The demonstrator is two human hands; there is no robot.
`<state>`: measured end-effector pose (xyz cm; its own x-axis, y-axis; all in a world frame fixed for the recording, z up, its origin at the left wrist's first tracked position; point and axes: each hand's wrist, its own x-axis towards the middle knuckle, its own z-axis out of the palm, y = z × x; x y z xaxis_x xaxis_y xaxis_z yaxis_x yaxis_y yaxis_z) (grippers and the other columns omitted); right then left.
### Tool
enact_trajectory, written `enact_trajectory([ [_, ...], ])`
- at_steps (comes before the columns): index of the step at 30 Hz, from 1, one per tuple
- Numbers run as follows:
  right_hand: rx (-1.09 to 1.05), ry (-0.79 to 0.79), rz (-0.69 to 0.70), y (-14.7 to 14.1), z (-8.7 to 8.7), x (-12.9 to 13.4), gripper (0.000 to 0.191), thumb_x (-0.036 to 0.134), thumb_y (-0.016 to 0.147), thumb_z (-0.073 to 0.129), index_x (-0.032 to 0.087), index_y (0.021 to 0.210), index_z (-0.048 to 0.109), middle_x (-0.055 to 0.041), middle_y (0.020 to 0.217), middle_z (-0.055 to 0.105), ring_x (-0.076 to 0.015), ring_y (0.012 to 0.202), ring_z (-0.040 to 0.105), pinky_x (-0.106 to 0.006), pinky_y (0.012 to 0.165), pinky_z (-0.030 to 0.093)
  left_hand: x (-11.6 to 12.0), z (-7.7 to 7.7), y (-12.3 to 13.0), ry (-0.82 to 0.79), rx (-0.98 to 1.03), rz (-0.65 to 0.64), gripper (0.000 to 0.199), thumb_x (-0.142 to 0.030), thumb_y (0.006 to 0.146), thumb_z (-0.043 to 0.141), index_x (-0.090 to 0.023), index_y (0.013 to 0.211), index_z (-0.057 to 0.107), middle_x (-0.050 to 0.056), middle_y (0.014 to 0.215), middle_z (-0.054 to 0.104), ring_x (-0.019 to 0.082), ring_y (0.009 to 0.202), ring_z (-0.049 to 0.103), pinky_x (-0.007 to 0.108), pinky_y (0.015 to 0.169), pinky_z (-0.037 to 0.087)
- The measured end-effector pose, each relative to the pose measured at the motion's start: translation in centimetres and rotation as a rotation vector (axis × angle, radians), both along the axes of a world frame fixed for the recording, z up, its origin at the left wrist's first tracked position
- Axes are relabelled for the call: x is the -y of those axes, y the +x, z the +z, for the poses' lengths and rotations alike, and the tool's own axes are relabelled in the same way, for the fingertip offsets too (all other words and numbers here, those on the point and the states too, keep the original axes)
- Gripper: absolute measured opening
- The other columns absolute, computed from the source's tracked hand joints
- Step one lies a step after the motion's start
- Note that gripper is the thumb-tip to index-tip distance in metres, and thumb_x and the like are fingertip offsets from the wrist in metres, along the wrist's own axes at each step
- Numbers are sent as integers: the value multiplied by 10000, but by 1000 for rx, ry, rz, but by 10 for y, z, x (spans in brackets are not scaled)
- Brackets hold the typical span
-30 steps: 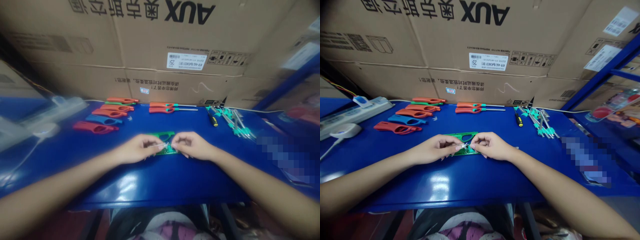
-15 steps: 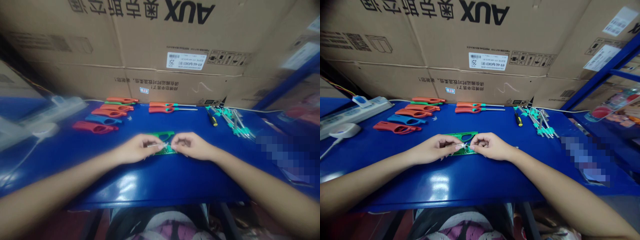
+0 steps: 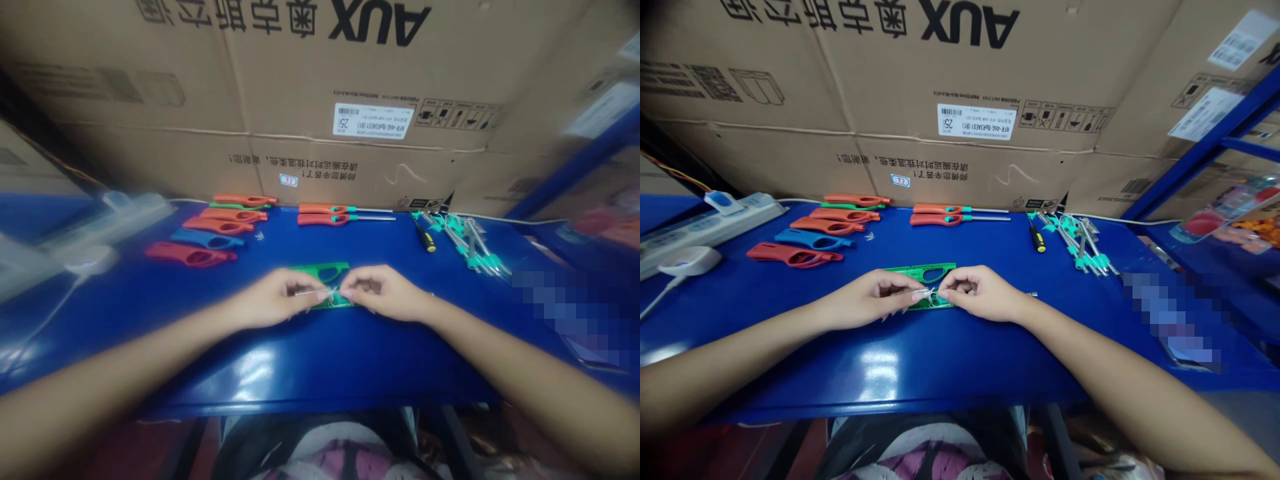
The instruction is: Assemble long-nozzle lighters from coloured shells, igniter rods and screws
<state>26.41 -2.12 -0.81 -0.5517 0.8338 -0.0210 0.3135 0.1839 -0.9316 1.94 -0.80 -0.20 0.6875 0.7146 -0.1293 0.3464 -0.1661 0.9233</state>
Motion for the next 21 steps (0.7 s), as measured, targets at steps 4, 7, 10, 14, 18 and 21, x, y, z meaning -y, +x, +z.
enact_trajectory([
  [4,-8,11,-27,0,-1,1,356,482,865,687,128,901,685,22,634,573,-73,504,462,-216,482,371,0,-2,1,25,24,-7,341,-415,916,618,-129,1026,767,-18,686,602,82,550,417,199,525,351],
  [7,-11,17,-29,-1,-1,1,334,464,870,684,131,897,687,15,648,586,-71,504,467,-214,481,375,1,-3,2,32,31,2,321,-405,907,635,-136,1008,779,-6,699,618,92,582,426,196,532,343],
  [10,-12,24,-29,-1,-1,2,304,433,876,681,130,893,687,20,634,577,-69,497,464,-212,479,372,2,-2,2,30,31,16,302,-397,902,646,-146,989,789,0,706,633,99,599,440,198,543,346],
  [14,-28,27,-39,-2,-1,2,308,436,874,676,130,899,690,20,638,581,-69,495,460,-215,479,372,3,-3,3,12,42,22,300,-396,903,646,-152,998,792,-7,702,642,99,589,446,203,556,362],
  [18,-50,34,-63,-2,-3,2,329,458,863,684,131,884,690,11,653,593,-72,510,464,-219,491,378,3,-6,3,23,59,23,325,-417,905,648,-139,996,791,1,720,654,104,608,465,206,574,375],
  [21,-59,33,-70,-2,-3,2,331,461,861,687,130,883,691,6,655,596,-74,512,467,-219,489,377,4,-9,4,39,63,25,335,-420,912,643,-128,986,789,13,736,658,115,642,491,208,587,383],
])
